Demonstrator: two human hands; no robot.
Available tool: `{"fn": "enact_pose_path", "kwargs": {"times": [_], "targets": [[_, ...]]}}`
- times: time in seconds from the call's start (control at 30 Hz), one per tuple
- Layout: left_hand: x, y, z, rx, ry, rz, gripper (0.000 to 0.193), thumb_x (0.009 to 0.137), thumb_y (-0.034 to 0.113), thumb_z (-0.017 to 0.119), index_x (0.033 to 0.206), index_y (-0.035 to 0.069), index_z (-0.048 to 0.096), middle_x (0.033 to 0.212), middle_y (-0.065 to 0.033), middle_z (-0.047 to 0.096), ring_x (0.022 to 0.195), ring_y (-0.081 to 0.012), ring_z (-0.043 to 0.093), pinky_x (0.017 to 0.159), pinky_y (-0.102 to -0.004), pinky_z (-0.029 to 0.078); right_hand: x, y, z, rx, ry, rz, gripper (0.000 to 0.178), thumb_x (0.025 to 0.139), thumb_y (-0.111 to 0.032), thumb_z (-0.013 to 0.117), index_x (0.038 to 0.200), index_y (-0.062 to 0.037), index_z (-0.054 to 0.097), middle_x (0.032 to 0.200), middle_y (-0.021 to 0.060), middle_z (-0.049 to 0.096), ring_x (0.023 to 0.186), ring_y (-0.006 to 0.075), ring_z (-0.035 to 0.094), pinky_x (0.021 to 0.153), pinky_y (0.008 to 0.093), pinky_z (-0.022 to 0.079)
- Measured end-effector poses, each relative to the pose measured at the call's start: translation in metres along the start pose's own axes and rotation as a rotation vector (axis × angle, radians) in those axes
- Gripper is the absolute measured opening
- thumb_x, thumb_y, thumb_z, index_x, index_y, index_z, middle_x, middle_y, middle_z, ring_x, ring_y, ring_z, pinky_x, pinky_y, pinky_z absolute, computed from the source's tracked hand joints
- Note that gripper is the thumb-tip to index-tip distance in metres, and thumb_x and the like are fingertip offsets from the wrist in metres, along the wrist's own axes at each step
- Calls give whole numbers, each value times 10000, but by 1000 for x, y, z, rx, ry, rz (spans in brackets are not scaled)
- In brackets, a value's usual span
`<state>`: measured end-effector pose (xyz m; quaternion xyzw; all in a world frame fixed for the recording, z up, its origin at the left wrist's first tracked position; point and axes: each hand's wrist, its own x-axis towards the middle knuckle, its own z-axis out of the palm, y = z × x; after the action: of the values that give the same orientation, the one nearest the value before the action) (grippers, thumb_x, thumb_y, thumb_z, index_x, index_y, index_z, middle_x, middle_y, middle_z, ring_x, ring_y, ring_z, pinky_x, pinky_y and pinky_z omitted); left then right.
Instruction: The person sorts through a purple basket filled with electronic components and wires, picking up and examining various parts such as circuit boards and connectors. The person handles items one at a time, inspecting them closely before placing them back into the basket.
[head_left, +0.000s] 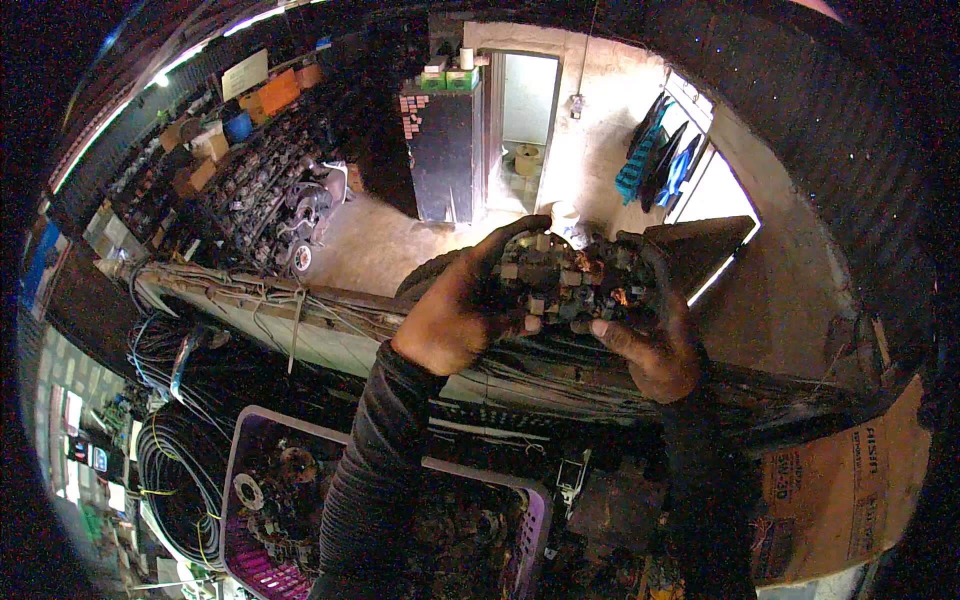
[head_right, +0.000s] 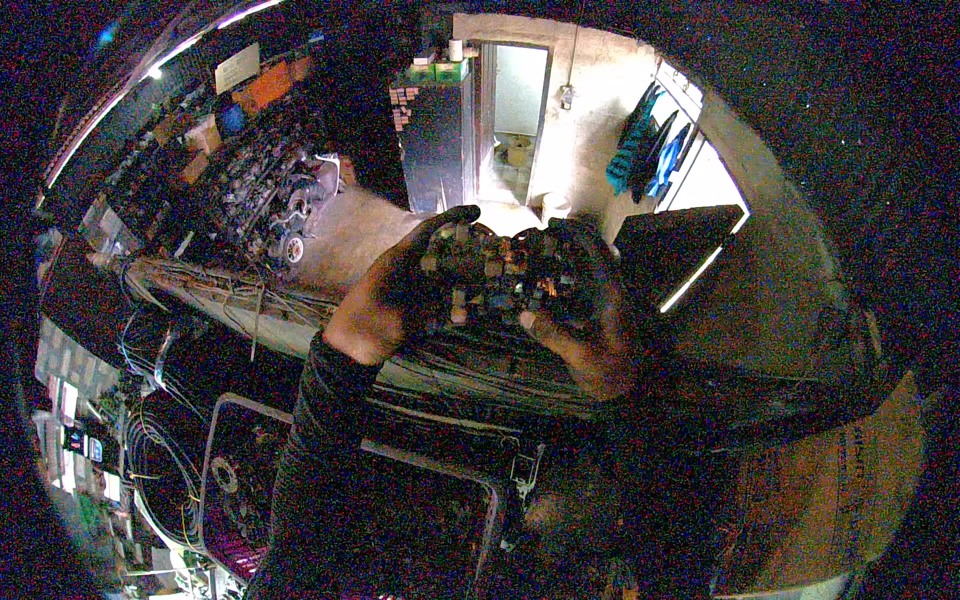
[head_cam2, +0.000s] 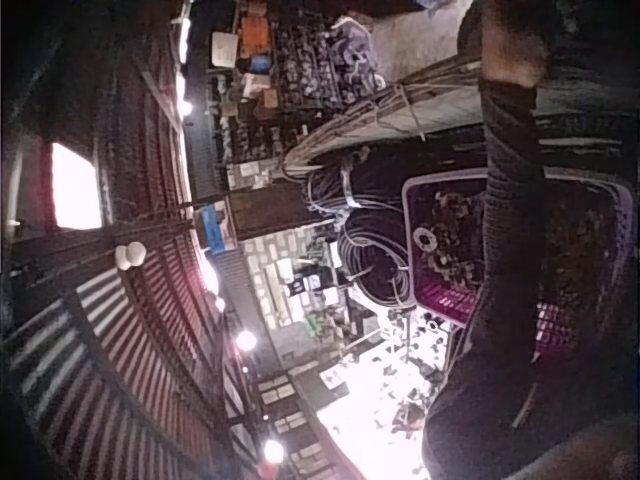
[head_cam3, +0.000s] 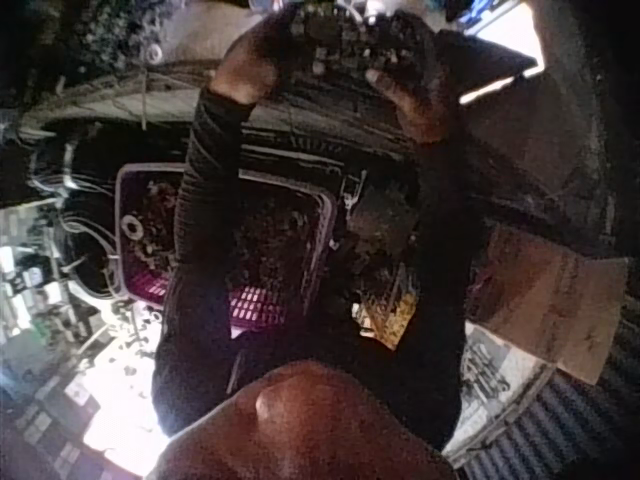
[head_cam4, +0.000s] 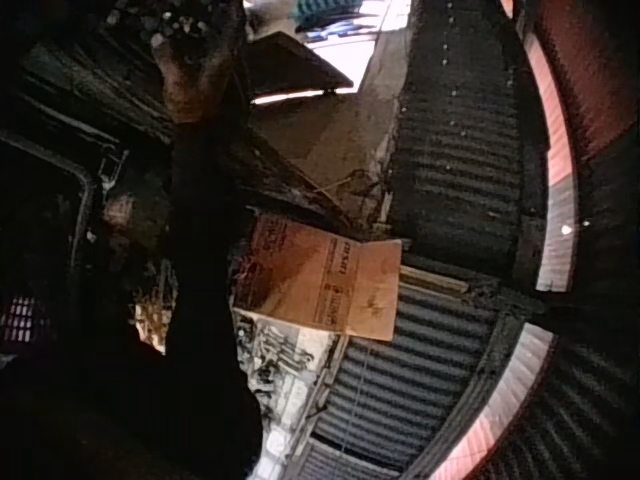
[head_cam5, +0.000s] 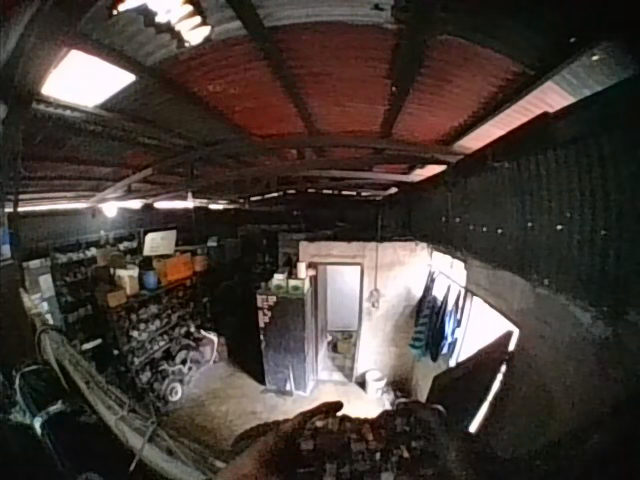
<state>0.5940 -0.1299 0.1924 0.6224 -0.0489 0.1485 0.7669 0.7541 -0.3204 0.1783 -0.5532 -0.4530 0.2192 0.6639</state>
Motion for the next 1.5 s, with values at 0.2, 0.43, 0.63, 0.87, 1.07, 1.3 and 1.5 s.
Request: {"fn": "enact_pose_path", "kwargs": {"times": [0.2,0.43,0.63,0.87,1.07,1.3,1.5], "targets": [[-5,-6,1,252,126,36,848,865,-193,636,1599,91,319,1391,-89,608,1181,-169,627,929,-297,554,-5,-5,6,34,49,65,783,806,-37,814,1490,-37,431,1374,130,586,1315,278,558,1160,456,415],[-8,-9,6,274,125,68,812,856,-70,777,1537,47,350,1279,-74,654,1157,-175,632,994,-335,537,-3,-10,5,-81,-18,-42,852,800,-7,762,1541,2,340,1389,171,575,1272,299,587,1093,458,498],[-5,-5,21,152,250,167,751,837,-103,772,1470,33,391,1272,-77,642,1118,-174,650,1001,-347,544,-6,-3,6,187,15,57,941,742,-27,782,1562,-25,321,1409,159,560,1315,311,550,1105,446,475],[-40,-1,44,-164,379,223,817,830,-227,659,1514,90,344,1277,-82,574,1150,-205,611,936,-387,585,-4,-8,-4,40,-135,35,832,772,-65,822,1484,-36,393,1335,137,582,1237,297,588,1095,438,468],[-54,-15,60,-256,479,249,925,802,-215,711,1541,103,252,1317,-94,564,1172,-220,607,961,-379,573,-5,-3,30,240,-108,-77,715,841,-228,842,1424,-43,472,1274,173,622,1101,325,667,901,422,587],[-74,-16,66,-53,632,329,776,779,-166,773,1424,67,410,1288,-76,584,1215,-192,578,1045,-341,501,-9,-5,65,768,-149,474,845,762,-306,932,1397,-10,459,1282,144,598,1096,271,645,954,415,552],[-94,-21,62,-146,670,232,741,792,-162,765,1413,64,429,1291,-82,590,1194,-190,602,1004,-338,527,-26,8,80,-154,35,22,928,671,-399,957,1384,-30,492,1170,182,678,993,364,713,884,472,577]]}}
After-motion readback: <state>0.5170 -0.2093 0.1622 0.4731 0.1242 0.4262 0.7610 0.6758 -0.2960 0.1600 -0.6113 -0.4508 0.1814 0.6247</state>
